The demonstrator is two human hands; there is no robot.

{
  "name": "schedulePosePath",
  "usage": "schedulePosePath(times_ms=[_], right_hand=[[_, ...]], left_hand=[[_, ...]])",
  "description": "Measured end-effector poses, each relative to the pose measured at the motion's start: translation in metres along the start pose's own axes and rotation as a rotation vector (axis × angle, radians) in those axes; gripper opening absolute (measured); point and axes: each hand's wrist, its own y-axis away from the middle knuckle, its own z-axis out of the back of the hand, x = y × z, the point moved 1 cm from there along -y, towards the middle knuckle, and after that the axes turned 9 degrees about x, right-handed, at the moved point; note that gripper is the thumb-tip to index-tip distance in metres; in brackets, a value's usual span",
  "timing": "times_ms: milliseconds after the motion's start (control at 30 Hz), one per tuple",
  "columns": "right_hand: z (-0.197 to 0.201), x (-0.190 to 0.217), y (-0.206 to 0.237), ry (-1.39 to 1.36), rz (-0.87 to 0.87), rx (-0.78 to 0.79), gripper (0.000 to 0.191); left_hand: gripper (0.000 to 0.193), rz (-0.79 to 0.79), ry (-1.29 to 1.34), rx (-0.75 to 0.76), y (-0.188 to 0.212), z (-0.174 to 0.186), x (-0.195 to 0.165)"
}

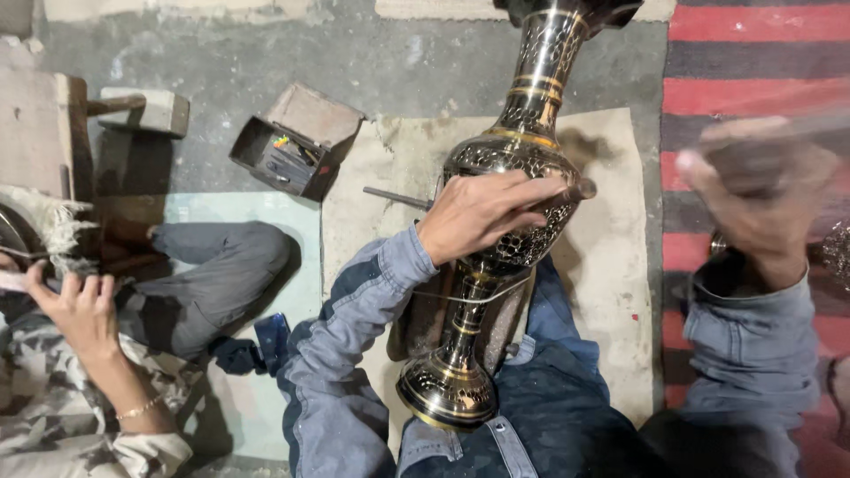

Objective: The person holds a metal chisel against the surface of a decorative brass vase and repeatedly strikes it with a hammer to create a textured pattern. The vase is held steady in the left hand while the right hand delivers consistent hammer blows.

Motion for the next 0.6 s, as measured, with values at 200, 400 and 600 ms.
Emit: schedulePosePath(times_ms=[200,400,600], right_hand=[[-0.005,0.003,0.010,0.226,-0.015,0.123,0.031],[0.002,-0.001,0.007,0.211,-0.004,0.156,0.036],[0.008,-0.008,0.013,0.221,-0.064,0.245,0.033]], left_hand=[[0.047,-0.025,-0.030,-0.016,0.006,-0.001,-0.004],[0.049,-0.040,-0.002,-0.014,0.004,-0.002,-0.004],[0.048,-0.004,-0.041,0.033,0.001,-0.002,-0.006]])
